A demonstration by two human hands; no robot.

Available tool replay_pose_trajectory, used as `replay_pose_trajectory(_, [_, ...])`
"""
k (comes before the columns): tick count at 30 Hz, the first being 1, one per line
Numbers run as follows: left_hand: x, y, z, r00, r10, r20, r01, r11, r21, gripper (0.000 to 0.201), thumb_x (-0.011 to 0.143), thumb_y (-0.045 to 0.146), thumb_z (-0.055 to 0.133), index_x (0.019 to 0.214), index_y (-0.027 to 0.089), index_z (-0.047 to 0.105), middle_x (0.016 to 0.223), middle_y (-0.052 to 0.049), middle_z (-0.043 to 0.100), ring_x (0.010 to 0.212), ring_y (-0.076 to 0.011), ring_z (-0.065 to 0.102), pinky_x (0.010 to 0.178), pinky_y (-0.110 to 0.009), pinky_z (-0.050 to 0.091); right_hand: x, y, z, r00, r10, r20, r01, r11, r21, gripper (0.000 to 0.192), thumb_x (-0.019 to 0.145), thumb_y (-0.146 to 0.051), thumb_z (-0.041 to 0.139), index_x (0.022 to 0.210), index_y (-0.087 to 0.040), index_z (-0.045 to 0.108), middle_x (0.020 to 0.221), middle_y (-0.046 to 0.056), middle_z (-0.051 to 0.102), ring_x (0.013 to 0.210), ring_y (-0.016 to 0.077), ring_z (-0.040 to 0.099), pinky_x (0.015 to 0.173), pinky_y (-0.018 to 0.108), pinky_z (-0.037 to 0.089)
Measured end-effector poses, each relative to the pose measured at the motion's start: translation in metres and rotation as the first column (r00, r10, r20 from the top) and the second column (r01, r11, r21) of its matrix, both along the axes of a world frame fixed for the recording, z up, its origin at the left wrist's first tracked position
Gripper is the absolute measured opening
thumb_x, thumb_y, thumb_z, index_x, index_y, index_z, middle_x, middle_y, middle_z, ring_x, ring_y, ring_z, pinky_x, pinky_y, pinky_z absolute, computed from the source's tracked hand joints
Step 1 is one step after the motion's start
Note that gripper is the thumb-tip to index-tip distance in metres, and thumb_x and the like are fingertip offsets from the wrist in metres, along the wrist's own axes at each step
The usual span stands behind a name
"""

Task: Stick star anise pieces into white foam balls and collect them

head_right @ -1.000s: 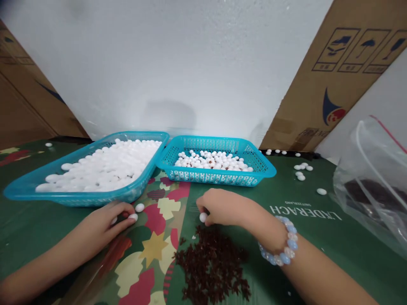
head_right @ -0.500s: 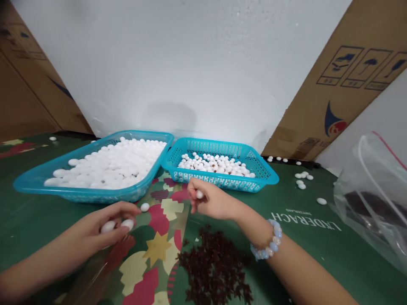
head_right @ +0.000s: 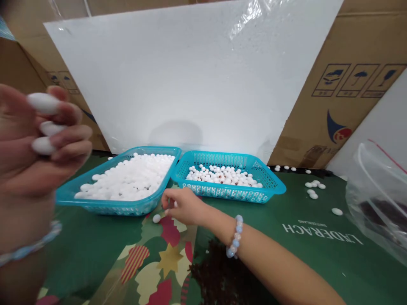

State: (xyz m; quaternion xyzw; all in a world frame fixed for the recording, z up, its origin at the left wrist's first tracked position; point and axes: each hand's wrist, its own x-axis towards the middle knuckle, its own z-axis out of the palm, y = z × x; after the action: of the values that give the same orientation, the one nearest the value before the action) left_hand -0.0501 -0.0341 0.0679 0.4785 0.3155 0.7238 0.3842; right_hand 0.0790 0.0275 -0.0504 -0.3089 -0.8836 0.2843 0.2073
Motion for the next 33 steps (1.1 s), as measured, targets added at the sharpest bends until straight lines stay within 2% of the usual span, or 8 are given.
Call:
replay_pose_trajectory(4, [0.006,0.021,-0.005,0.939,-0.264,0.22,0.25,0.964,0.091,0.029,0.078,0.026,0.021,0.065,0.015,0.045,0.05,0.004,0.048,0.031,-0.0002,0.024,0.027,-0.008,0.017,-0.019,0.0,-0.011,0.988,-0.051,0.149,0.047,0.998,0.033,0.013,0.055,-0.023,0.059,0.06,-0.015,0.05,0.053,-0.001,0.048,0.052,0.0106,0.046,0.046,0.021,0.034])
replay_pose_trajectory(10, [0.006,0.047,-0.024,0.889,-0.293,0.351,0.297,0.954,0.045,0.026,0.076,0.025,0.024,0.07,0.016,0.047,0.048,0.003,0.047,0.03,-0.0008,0.028,0.026,-0.009,0.02,-0.042,-0.011,-0.014,0.939,-0.149,0.309,0.118,0.986,0.116,0.036,0.054,-0.045,0.054,0.072,-0.015,0.057,0.069,0.011,0.059,0.063,0.0248,0.054,0.045,0.028,0.037])
replay_pose_trajectory(14, [0.006,0.052,-0.031,0.903,-0.265,0.339,0.293,0.956,-0.033,0.032,0.077,0.027,0.02,0.059,0.014,0.043,0.038,0.004,0.038,0.028,-0.0024,0.03,0.026,-0.011,0.018,-0.051,-0.014,-0.02,0.93,-0.201,0.307,0.151,0.972,0.178,0.022,0.06,-0.031,0.054,0.07,-0.012,0.06,0.067,0.012,0.06,0.061,0.0249,0.055,0.046,0.029,0.038])
replay_pose_trajectory(18, [0.009,0.056,-0.04,0.918,-0.245,0.312,0.294,0.948,-0.12,0.036,0.075,0.031,0.02,0.05,0.013,0.037,0.034,0.003,0.035,0.027,-0.0034,0.028,0.025,-0.012,0.016,-0.036,-0.01,-0.019,0.971,-0.173,0.166,0.136,0.968,0.211,0.012,0.058,-0.025,0.058,0.065,-0.015,0.06,0.057,0.005,0.06,0.054,0.0171,0.055,0.044,0.022,0.037])
replay_pose_trajectory(22, [0.02,0.06,-0.052,0.918,-0.262,0.299,0.334,0.916,-0.222,0.035,0.074,0.033,0.022,0.048,0.014,0.034,0.035,0.002,0.036,0.026,-0.0034,0.028,0.025,-0.012,0.014,-0.004,-0.012,0.005,0.966,-0.244,-0.087,0.259,0.928,0.267,0.012,0.067,-0.022,0.048,0.076,-0.015,0.053,0.058,0.0,0.056,0.051,0.0086,0.05,0.048,0.018,0.038])
replay_pose_trajectory(24, [0.029,0.06,-0.057,0.911,-0.295,0.287,0.373,0.888,-0.269,0.035,0.073,0.036,0.024,0.047,0.014,0.034,0.035,0.002,0.038,0.025,-0.0028,0.026,0.025,-0.012,0.013,0.01,-0.014,0.019,0.923,-0.266,-0.279,0.344,0.894,0.287,0.015,0.069,-0.023,0.042,0.081,-0.014,0.046,0.053,-0.002,0.051,0.045,0.0072,0.046,0.043,0.017,0.036])
replay_pose_trajectory(27, [0.043,0.055,-0.061,0.893,-0.361,0.268,0.435,0.843,-0.315,0.037,0.07,0.041,0.027,0.046,0.014,0.034,0.035,0.002,0.037,0.024,-0.0023,0.024,0.025,-0.012,0.013,0.021,-0.016,0.031,0.79,-0.102,-0.605,0.39,0.844,0.367,0.011,0.069,-0.021,0.039,0.079,-0.016,0.041,0.046,-0.006,0.044,0.036,0.0054,0.039,0.034,0.015,0.03])
replay_pose_trajectory(33, [0.062,0.041,-0.062,0.866,-0.452,0.212,0.499,0.781,-0.374,0.029,0.068,0.034,0.032,0.047,0.015,0.035,0.036,0.004,0.034,0.026,-0.0021,0.026,0.027,-0.012,0.018,0.028,-0.016,0.028,0.741,-0.086,-0.666,0.525,0.693,0.494,0.008,0.067,-0.021,0.044,0.073,-0.017,0.042,0.041,-0.007,0.044,0.032,0.0043,0.037,0.031,0.014,0.027])
